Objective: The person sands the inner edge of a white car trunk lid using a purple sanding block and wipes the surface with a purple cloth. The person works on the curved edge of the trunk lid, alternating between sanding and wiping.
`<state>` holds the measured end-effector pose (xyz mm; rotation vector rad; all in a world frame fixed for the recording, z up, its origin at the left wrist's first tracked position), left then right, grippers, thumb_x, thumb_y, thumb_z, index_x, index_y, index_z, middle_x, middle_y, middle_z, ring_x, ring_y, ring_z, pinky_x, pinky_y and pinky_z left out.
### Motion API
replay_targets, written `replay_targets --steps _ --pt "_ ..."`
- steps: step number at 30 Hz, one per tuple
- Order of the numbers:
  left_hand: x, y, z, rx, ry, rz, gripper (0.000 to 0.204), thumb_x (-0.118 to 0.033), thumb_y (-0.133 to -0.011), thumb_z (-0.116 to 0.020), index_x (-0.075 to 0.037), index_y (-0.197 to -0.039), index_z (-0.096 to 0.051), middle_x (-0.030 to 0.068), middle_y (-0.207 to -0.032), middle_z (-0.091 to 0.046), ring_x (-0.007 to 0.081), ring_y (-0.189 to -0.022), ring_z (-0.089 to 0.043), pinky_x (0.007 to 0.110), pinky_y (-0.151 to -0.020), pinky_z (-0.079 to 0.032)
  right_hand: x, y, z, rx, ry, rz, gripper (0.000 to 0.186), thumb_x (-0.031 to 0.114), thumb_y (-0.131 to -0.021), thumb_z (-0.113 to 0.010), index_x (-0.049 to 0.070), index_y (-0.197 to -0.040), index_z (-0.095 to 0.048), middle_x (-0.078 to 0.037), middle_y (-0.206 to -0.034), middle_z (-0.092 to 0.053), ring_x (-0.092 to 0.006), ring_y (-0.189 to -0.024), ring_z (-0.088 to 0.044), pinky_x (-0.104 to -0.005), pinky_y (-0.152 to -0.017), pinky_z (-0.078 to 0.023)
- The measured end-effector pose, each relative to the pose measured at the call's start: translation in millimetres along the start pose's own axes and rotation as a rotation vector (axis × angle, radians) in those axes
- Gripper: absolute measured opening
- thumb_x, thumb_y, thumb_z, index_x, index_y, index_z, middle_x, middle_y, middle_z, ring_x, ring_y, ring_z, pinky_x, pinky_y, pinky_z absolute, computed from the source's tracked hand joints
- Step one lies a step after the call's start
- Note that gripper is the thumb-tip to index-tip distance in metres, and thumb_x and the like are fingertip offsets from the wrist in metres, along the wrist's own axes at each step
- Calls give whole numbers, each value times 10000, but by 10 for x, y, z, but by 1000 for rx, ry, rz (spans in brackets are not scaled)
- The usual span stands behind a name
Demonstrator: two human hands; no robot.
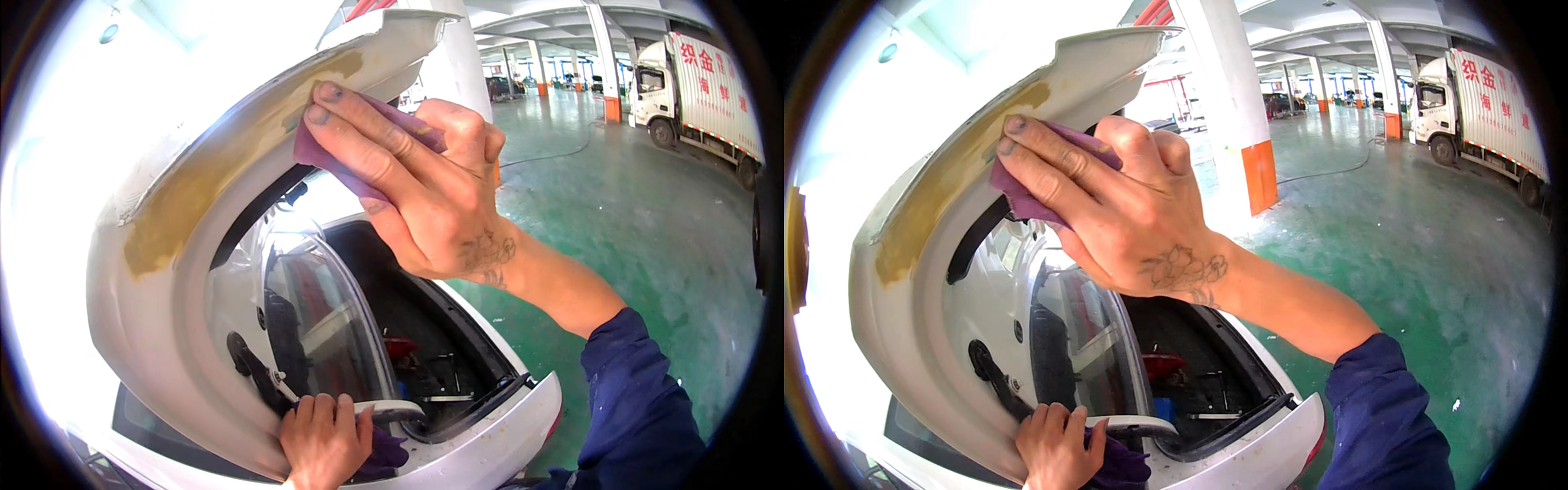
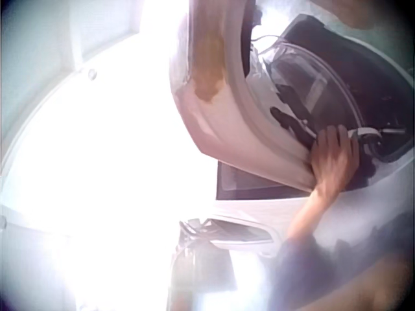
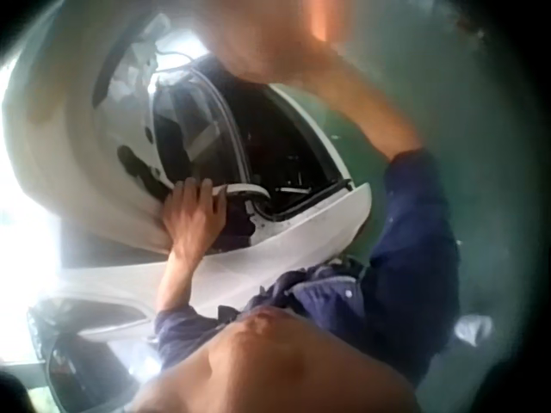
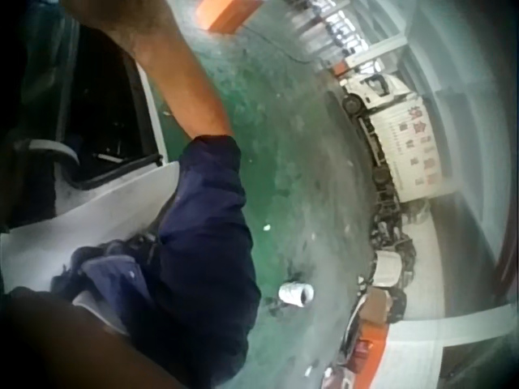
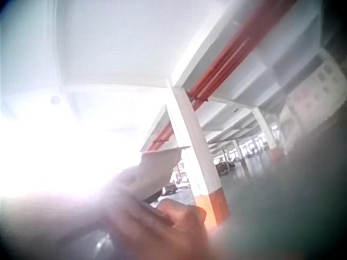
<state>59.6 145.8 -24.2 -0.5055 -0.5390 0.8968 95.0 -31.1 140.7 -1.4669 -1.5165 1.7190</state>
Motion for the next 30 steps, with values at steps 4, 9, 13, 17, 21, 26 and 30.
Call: replay_targets --steps 4,9,13,17,21,26,30 --pt "-20 1 -4 -2 16 -19 204 -246 -847 -784 -88 -910 -670 95 -820 -580 295 -759 -611 432 -611 -476 178 -81 -23 21 -146 55 610 205 -695 -797 203 -1301 -725 63 -1448 -658 -206 -1087 -499 -377 -803 -361" --pt "3 -18 47 -20 -11 10 191 -240 -860 -778 -89 -903 -671 92 -809 -574 294 -757 -610 432 -611 -475 -4 -127 24 -32 -11 145 560 166 -760 -712 160 -1319 -724 8 -1413 -690 -142 -1020 -618 -317 -842 -379" --pt "-11 -43 33 0 11 5 198 -247 -862 -781 -86 -900 -672 91 -805 -576 292 -754 -611 427 -609 -475 -74 -60 88 28 -41 84 602 206 -732 -787 196 -1330 -715 52 -1429 -677 -159 -1072 -528 -339 -851 -336" --pt "-53 -50 43 -20 4 -16 203 -251 -863 -783 -83 -886 -672 92 -796 -572 292 -745 -609 424 -606 -478 149 -170 27 -38 -123 142 621 230 -707 -815 190 -1320 -722 57 -1423 -678 -172 -1126 -477 -341 -867 -348" --pt "-47 -76 71 -32 -16 -9 200 -242 -852 -792 -79 -891 -683 93 -790 -572 290 -739 -611 422 -605 -484 -158 -79 95 47 44 137 509 211 -877 -614 148 -1375 -693 1 -1442 -675 -155 -1077 -589 -337 -897 -369" --pt "24 -42 -191 -20 -11 8 238 -242 -799 -825 -66 -929 -732 71 -776 -589 264 -711 -604 399 -591 -457 -94 -6 86 59 -27 82 538 196 -853 -625 116 -1382 -684 -24 -1447 -667 -152 -1099 -584 -343 -892 -373" --pt "-102 1 29 -55 2 -36 204 -225 -837 -803 -71 -938 -717 94 -777 -569 294 -715 -606 419 -598 -484 90 -68 54 -25 -57 141 651 231 -703 -804 176 -1344 -705 56 -1469 -641 -193 -1116 -485 -328 -799 -365"
Point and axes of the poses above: each hand's wrist, its own y-axis away from the middle knuckle, its own z-axis out of the back of the hand, x = y × z, the point moved 9 cm from there along -y, towards the middle knuckle
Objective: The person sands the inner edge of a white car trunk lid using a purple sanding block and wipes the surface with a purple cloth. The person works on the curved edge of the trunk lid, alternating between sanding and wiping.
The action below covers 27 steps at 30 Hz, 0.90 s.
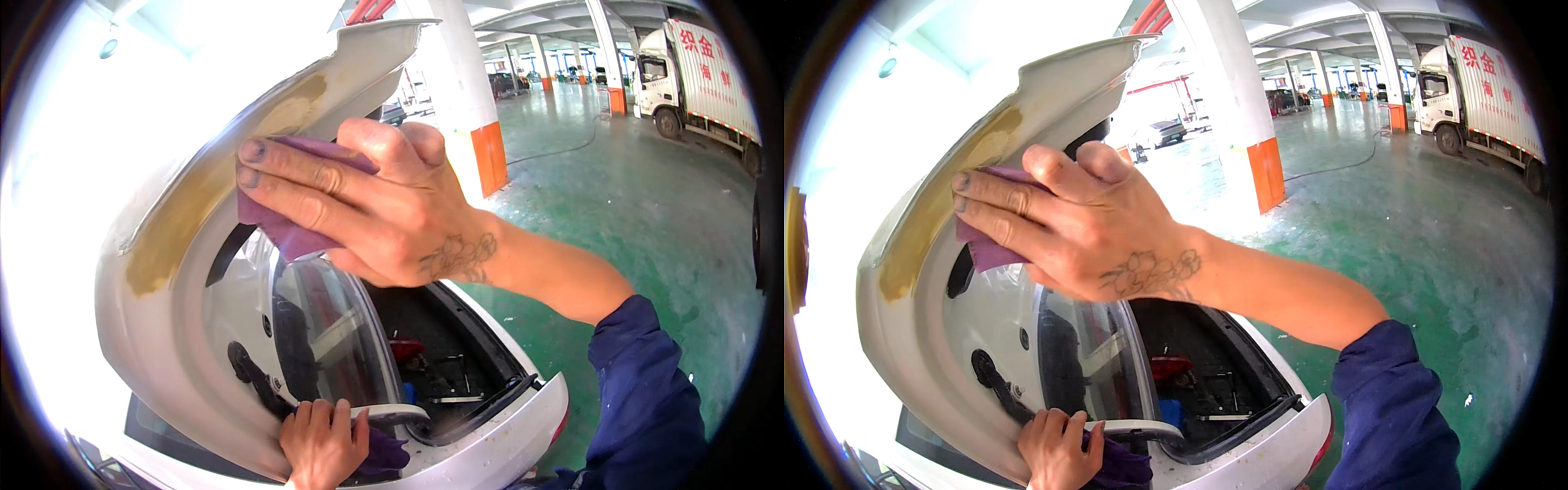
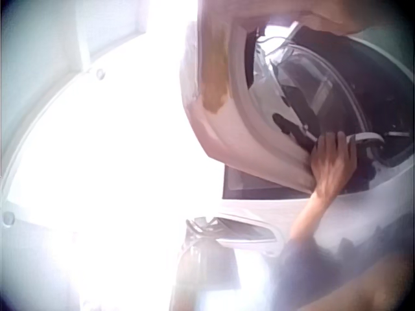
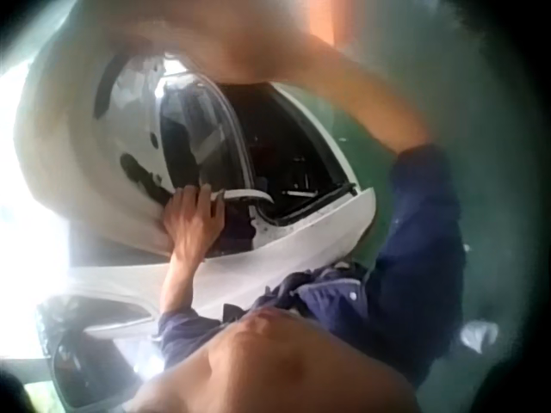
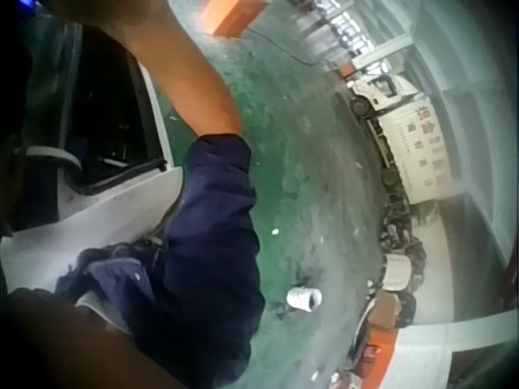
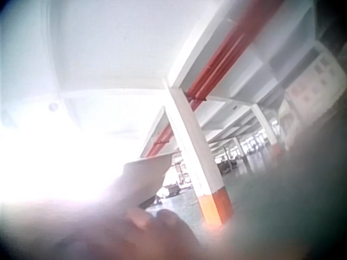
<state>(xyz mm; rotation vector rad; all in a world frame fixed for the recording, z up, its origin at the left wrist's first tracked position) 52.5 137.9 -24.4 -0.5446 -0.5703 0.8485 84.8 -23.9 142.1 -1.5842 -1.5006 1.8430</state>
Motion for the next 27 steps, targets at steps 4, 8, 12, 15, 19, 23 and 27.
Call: replay_targets --steps 4,8,12,15,19,23,27 --pt "30 -28 71 -18 -21 -1 212 -228 -843 -811 -71 -959 -727 102 -855 -648 280 -749 -635 393 -615 -498 -337 109 75 85 64 -69 603 191 -779 -725 153 -1379 -674 21 -1444 -661 -202 -1067 -497 -347 -857 -343" --pt "125 -70 -96 -48 11 17 247 -222 -785 -814 -67 -965 -750 46 -756 -609 227 -690 -615 377 -559 -425 -347 269 282 124 -80 -209 610 120 -843 -650 49 -1447 -599 -65 -1391 -688 -212 -940 -521 -362 -855 -361" --pt "135 0 -142 -92 -5 -10 250 -230 -784 -816 -74 -966 -741 46 -748 -606 230 -680 -613 376 -562 -436 -3 154 238 294 -289 -229 729 33 -805 -643 -83 -1509 -498 -117 -1225 -742 -215 -800 -524 -352 -785 -409" --pt "140 -43 -173 -67 1 2 238 -232 -784 -815 -80 -947 -731 45 -744 -602 230 -676 -612 376 -559 -439 -18 23 -17 311 -228 -225 870 -13 -731 -664 -81 -1561 -410 -79 -863 -716 -220 -745 -517 -344 -672 -401" --pt "122 -47 -163 -66 -5 8 224 -237 -774 -832 -85 -908 -735 43 -745 -589 243 -680 -616 379 -568 -455 17 -54 -214 278 -177 -264 962 10 -722 -681 -101 -1598 -297 -66 -623 -588 -233 -674 -543 -349 -630 -394" --pt "159 -18 -166 -55 -9 34 218 -245 -766 -841 -91 -881 -739 42 -748 -585 251 -676 -616 383 -571 -462 313 -131 -266 308 -196 -175 905 53 -786 -676 -81 -1603 -310 -75 -543 -562 -233 -618 -547 -351 -629 -412" --pt "162 -8 -170 -55 1 13 215 -242 -766 -836 -90 -873 -727 43 -746 -585 242 -670 -610 382 -556 -451 127 -106 -168 294 -49 -183 891 24 -773 -663 -9 -1613 -364 -54 -545 -556 -226 -601 -522 -350 -628 -397"
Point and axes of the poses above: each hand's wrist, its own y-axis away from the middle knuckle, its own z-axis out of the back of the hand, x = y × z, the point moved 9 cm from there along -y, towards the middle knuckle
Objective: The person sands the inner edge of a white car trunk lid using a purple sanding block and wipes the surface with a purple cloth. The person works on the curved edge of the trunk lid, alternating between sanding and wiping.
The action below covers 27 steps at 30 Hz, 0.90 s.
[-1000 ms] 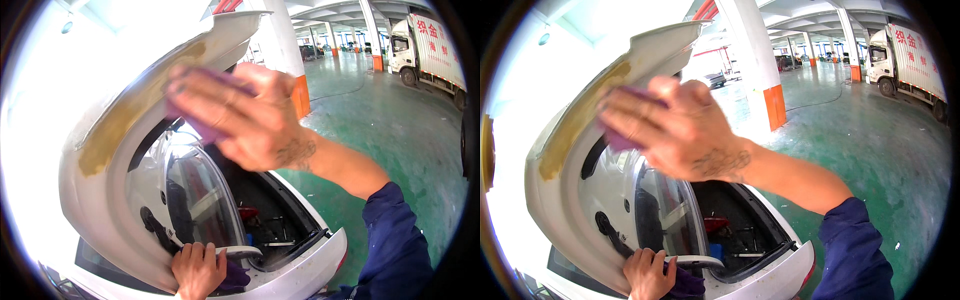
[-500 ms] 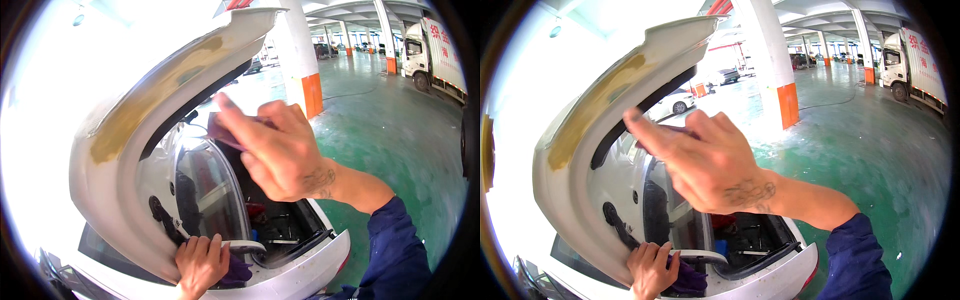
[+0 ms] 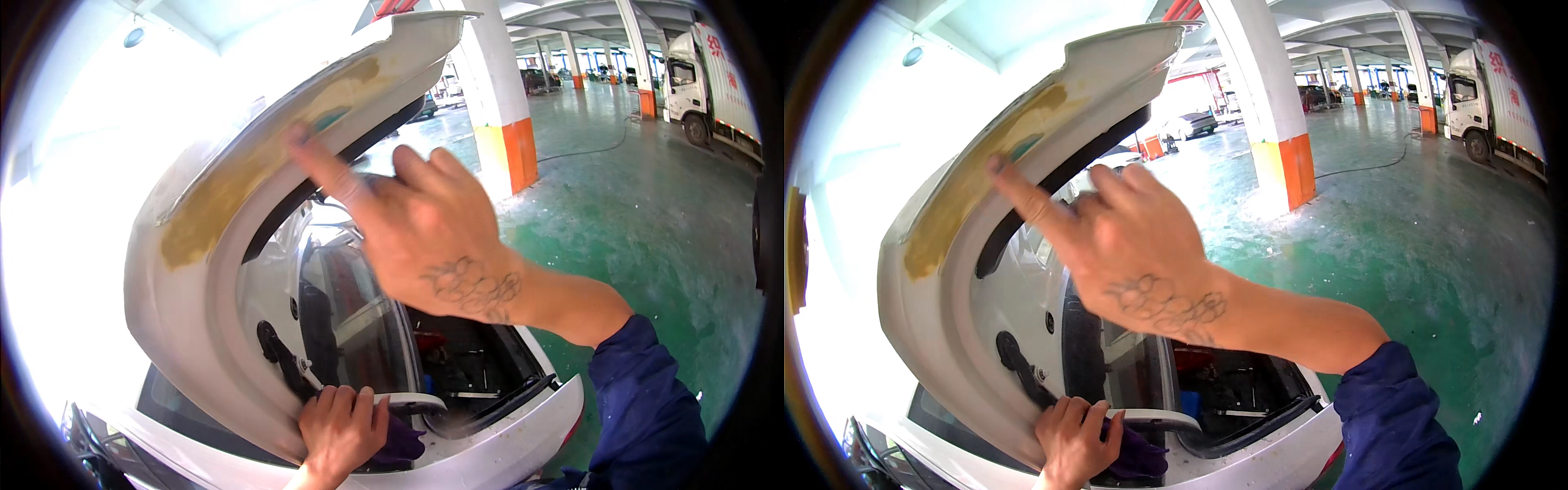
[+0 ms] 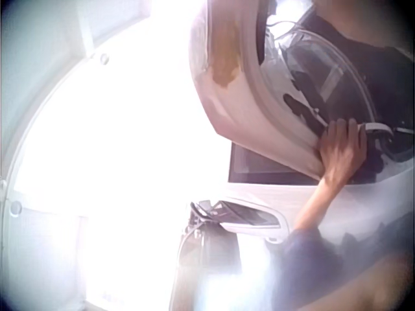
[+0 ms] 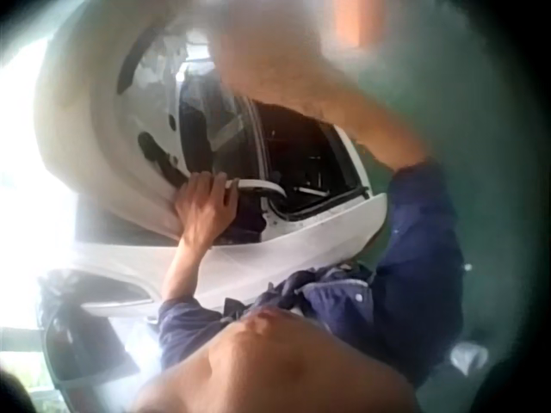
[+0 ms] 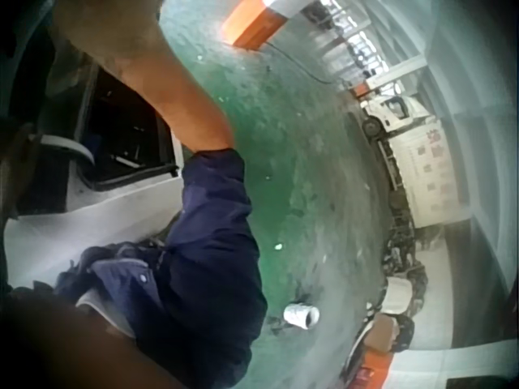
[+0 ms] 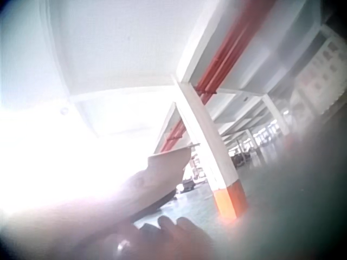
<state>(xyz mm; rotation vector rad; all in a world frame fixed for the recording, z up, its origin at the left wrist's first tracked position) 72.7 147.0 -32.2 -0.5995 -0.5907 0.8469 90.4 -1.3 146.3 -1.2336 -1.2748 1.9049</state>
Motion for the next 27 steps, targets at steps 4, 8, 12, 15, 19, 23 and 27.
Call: replay_targets --steps 4,8,12,15,19,23,27 --pt "-21 -20 4 -10 7 -19 221 -250 -773 -823 -94 -873 -701 37 -740 -580 225 -665 -599 376 -535 -430 -313 97 54 -66 29 -132 956 -36 -696 -646 -25 -1609 -364 -60 -584 -567 -249 -647 -540 -368 -628 -388" --pt "-24 -21 -23 10 4 -7 214 -247 -777 -817 -94 -873 -701 38 -739 -577 224 -670 -601 373 -545 -434 -308 92 25 -94 -18 -156 986 -48 -684 -655 -89 -1605 -304 -64 -590 -584 -249 -655 -553 -366 -628 -396" --pt "-31 -24 -16 -2 -13 -17 210 -245 -779 -812 -94 -873 -702 38 -740 -575 225 -672 -602 373 -547 -435 5 1 -31 -59 -93 -62 949 17 -695 -690 -110 -1574 -353 -37 -555 -543 -221 -634 -526 -347 -621 -381" --pt "-35 -27 -29 -15 -11 -24 206 -243 -776 -813 -96 -867 -701 37 -739 -573 226 -670 -601 372 -544 -434 179 -40 13 -11 -43 29 840 100 -735 -720 -124 -1501 -460 -30 -534 -523 -205 -631 -503 -333 -637 -380" --pt "-30 -25 -15 -19 -21 -17 204 -238 -770 -819 -96 -852 -697 34 -737 -570 226 -665 -599 369 -535 -431 127 30 136 -13 -217 16 807 122 -724 -777 -28 -1483 -548 -42 -825 -685 -181 -742 -535 -327 -685 -377" --pt "-25 -26 -3 -35 -10 -22 206 -237 -766 -825 -98 -848 -697 30 -736 -570 219 -658 -597 365 -526 -428 -17 223 320 -302 -203 -1 621 162 -741 -825 34 -1335 -700 -116 -1360 -712 -108 -1026 -667 -312 -829 -374" --pt "-15 -20 -18 -14 5 -15 199 -236 -765 -826 -101 -847 -705 25 -729 -566 214 -655 -596 363 -518 -426 -107 154 123 -407 -45 22 430 196 -838 -795 111 -1258 -766 -21 -1362 -721 -113 -962 -623 -282 -849 -355"
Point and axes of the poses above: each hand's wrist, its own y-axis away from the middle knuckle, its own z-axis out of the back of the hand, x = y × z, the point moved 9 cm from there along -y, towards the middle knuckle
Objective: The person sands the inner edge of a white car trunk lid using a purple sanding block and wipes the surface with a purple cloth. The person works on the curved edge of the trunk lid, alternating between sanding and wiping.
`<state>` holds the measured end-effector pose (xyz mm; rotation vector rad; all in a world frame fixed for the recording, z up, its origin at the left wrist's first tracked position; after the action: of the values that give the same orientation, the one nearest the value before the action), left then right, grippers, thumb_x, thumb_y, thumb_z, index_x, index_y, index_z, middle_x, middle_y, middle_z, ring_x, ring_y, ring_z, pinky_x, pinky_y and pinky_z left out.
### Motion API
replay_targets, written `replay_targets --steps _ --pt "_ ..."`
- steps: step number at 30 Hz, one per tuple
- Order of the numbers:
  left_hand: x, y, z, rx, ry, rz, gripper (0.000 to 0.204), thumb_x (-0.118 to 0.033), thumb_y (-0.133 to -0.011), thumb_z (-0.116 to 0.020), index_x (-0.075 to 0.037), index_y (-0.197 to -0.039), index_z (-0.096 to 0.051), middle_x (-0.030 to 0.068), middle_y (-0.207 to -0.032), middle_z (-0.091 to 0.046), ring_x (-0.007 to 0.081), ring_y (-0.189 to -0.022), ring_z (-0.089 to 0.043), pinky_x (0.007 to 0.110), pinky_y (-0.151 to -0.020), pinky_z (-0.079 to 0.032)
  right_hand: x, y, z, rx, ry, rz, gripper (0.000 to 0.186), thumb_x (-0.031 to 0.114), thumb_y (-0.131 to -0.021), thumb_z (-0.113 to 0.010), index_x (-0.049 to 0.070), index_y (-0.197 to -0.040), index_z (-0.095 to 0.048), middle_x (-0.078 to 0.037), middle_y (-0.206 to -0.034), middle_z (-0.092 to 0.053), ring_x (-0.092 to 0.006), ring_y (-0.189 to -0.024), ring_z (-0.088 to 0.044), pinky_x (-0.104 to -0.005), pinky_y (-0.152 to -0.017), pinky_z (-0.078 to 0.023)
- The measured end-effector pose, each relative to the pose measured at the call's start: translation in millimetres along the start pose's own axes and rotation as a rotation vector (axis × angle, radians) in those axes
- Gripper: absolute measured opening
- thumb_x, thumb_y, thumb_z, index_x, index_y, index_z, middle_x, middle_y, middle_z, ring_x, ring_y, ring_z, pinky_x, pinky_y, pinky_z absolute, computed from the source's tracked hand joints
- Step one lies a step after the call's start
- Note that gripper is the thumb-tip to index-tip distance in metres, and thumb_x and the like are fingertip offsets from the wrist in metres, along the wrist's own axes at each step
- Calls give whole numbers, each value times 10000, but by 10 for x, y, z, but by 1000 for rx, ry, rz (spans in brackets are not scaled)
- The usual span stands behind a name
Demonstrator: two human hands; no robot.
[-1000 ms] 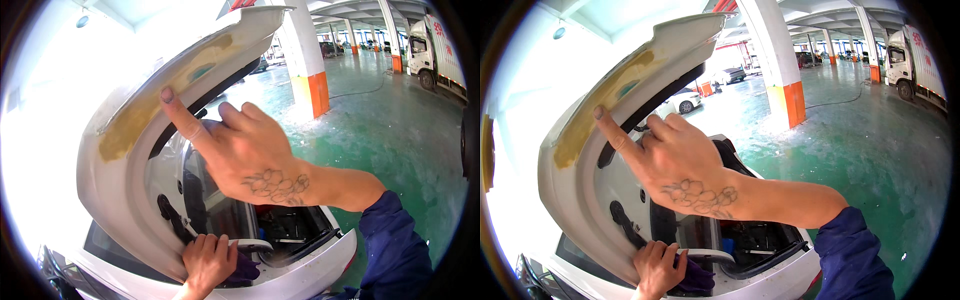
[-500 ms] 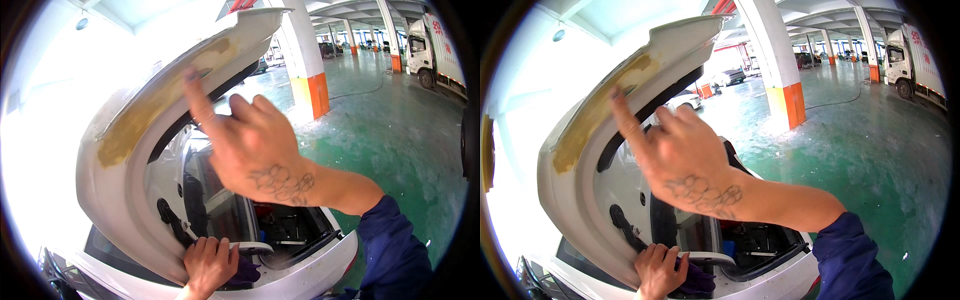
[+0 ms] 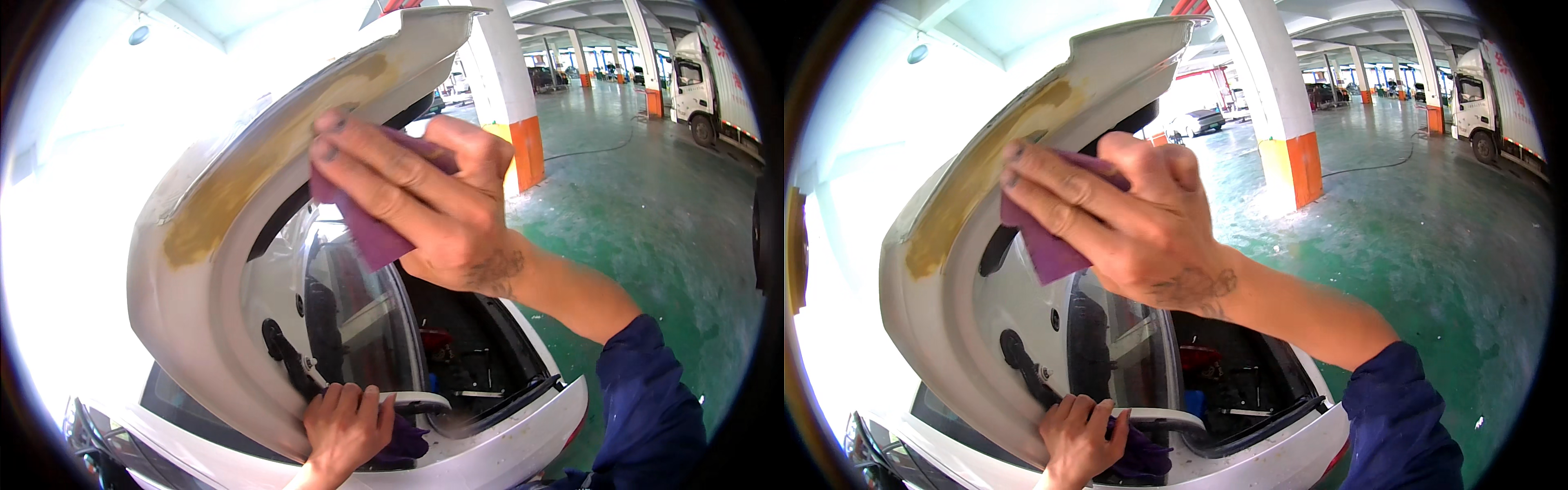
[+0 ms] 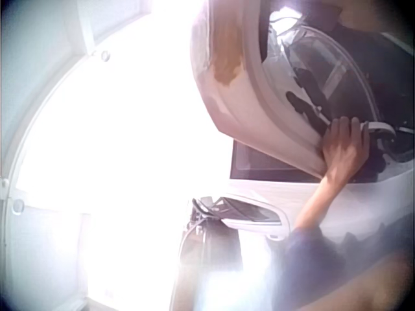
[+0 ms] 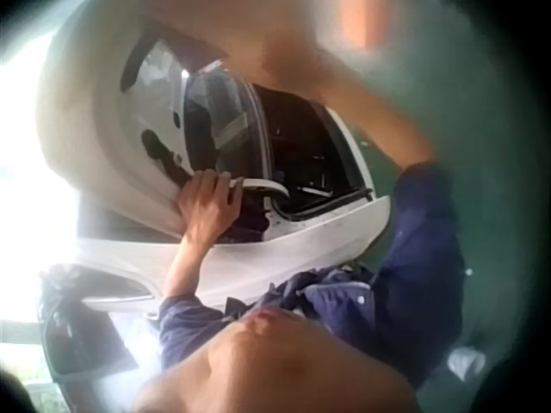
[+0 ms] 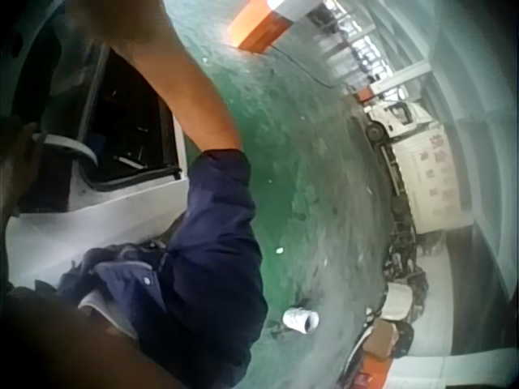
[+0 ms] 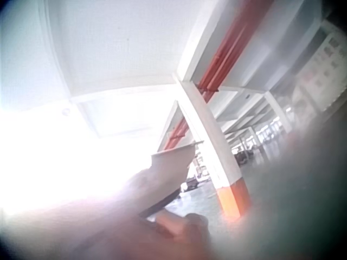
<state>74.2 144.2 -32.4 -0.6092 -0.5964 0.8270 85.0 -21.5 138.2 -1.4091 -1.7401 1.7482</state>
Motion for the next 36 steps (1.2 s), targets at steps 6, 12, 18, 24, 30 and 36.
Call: replay_targets --steps 6,12,18,24,30,36 --pt "-12 -49 64 15 -1 10 203 -243 -765 -828 -98 -840 -708 25 -730 -571 216 -659 -600 357 -521 -429 76 -56 -149 -110 219 129 288 324 -931 -716 236 -1190 -805 105 -1365 -713 -131 -997 -536 -277 -818 -322" --pt "18 41 16 -8 5 2 210 -250 -776 -826 -97 -851 -703 33 -736 -572 217 -680 -601 360 -544 -436 -45 -28 -4 -49 191 18 370 150 -868 -699 178 -1226 -790 42 -1363 -721 -139 -997 -579 -280 -861 -369" --pt "4 13 0 -6 10 -4 208 -248 -783 -823 -99 -839 -688 38 -741 -569 220 -681 -595 366 -546 -433 141 -113 -68 -27 223 20 419 93 -836 -703 204 -1229 -795 69 -1366 -719 -170 -998 -541 -273 -905 -359" --pt "9 32 24 -28 2 -14 210 -244 -776 -824 -104 -820 -673 35 -739 -564 225 -673 -592 369 -538 -432 -53 -41 41 -32 255 -48 445 87 -806 -746 202 -1233 -791 59 -1373 -716 -168 -993 -555 -280 -903 -377" --pt "10 2 15 -17 14 -1 211 -248 -778 -822 -105 -814 -671 32 -739 -563 222 -676 -596 368 -540 -436 135 -93 -55 -37 279 29 334 188 -879 -688 201 -1193 -801 73 -1380 -709 -170 -975 -546 -299 -847 -340" --pt "17 34 18 -42 19 -18 211 -251 -775 -824 -107 -795 -671 31 -739 -562 219 -681 -596 369 -537 -432 135 -77 10 -79 315 -5 302 242 -909 -658 189 -1164 -810 88 -1366 -714 -153 -995 -547 -312 -823 -308"
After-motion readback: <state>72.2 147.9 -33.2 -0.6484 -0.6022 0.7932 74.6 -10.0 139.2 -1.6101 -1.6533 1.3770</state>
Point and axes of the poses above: each hand's wrist, its own y-axis away from the middle knuckle, its own z-axis out of the back of the hand, x = y × z, the point moved 9 cm from there along -y, towards the middle knuckle
